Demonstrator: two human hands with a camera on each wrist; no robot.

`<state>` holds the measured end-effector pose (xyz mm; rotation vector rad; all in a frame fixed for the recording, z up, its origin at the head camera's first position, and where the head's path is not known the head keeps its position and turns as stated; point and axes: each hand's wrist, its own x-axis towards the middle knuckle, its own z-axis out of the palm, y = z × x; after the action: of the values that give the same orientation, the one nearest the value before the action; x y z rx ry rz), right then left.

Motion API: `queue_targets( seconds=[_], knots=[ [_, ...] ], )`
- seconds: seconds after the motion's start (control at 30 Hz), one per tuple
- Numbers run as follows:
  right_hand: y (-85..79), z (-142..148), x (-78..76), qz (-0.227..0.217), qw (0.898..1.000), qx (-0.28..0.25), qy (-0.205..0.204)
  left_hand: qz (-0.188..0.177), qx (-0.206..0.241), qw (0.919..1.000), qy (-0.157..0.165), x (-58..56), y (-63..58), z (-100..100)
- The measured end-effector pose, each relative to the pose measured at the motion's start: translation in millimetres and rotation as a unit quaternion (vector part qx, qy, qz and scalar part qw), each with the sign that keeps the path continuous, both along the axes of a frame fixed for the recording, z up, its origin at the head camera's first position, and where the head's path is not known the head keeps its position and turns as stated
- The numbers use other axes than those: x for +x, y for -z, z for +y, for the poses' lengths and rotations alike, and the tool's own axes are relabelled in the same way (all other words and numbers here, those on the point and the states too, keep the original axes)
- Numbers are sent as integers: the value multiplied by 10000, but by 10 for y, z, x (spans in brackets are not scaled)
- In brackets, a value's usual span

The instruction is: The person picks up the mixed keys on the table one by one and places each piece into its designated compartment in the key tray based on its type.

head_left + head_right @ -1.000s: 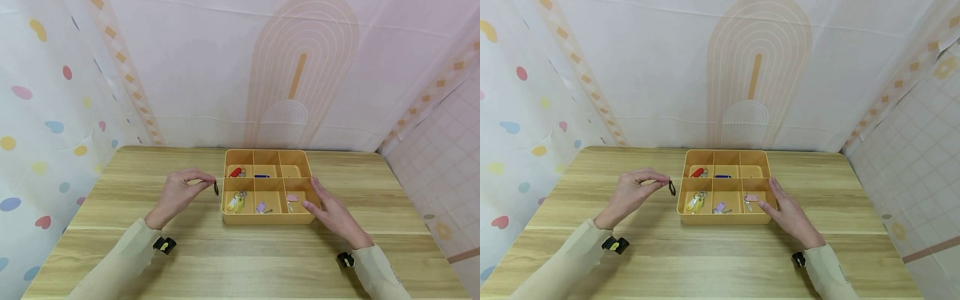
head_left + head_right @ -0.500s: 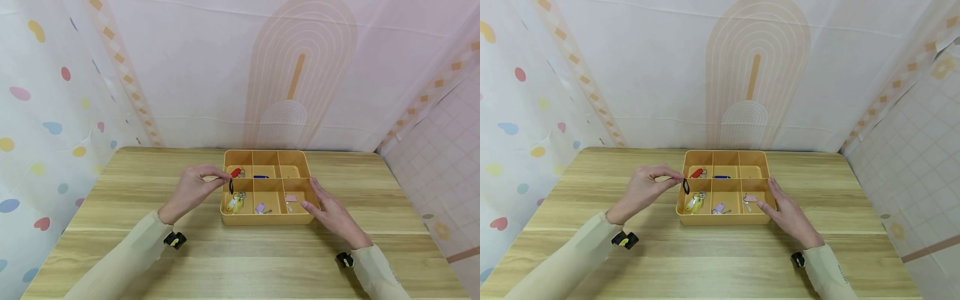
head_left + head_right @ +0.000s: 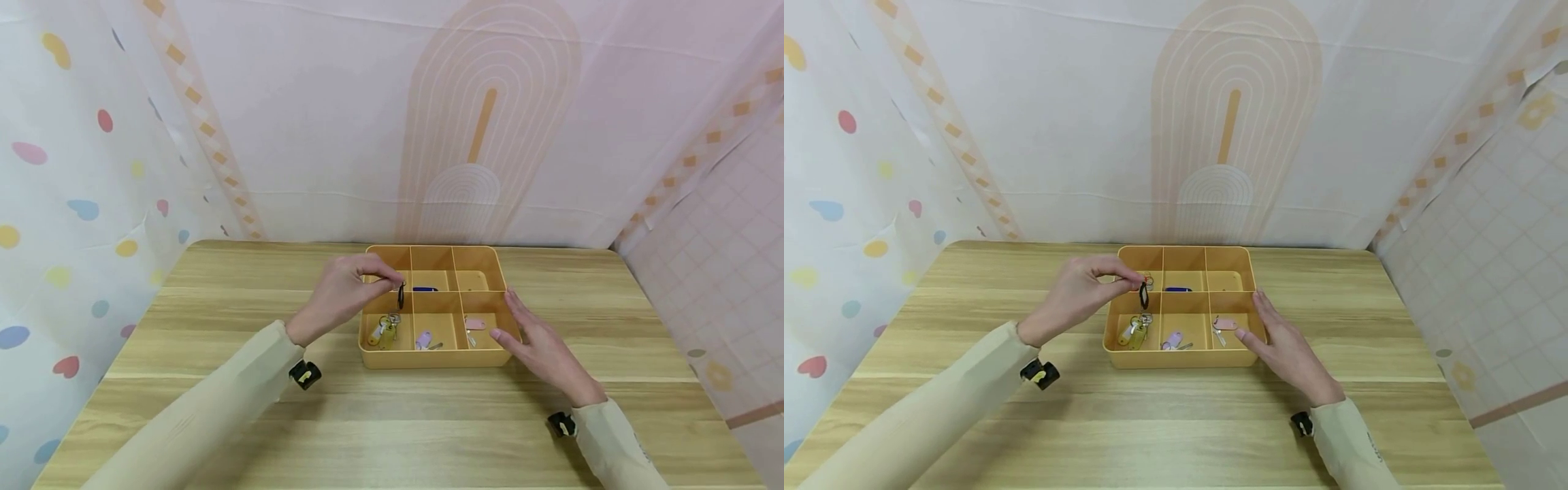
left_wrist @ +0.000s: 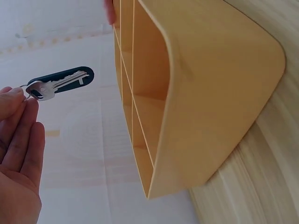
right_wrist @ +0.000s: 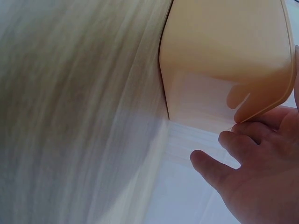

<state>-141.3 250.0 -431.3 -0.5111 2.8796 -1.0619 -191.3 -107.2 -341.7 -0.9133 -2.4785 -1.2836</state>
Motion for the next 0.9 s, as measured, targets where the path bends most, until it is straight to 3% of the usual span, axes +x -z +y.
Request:
queue_targets(
  seconds=[0.27,0.5,0.9],
  knots=[
    [-7,-24,-2,-28,10000,2,6,83,-68,9998,147,-130,-10,139],
    [-20,-20,4,-28,10000,16,16,-199,-12,9991,367,-217,-31,246],
    [-22,-20,21,-52,10000,22,39,-849,-275,9955,304,-409,-58,407]
  ],
)
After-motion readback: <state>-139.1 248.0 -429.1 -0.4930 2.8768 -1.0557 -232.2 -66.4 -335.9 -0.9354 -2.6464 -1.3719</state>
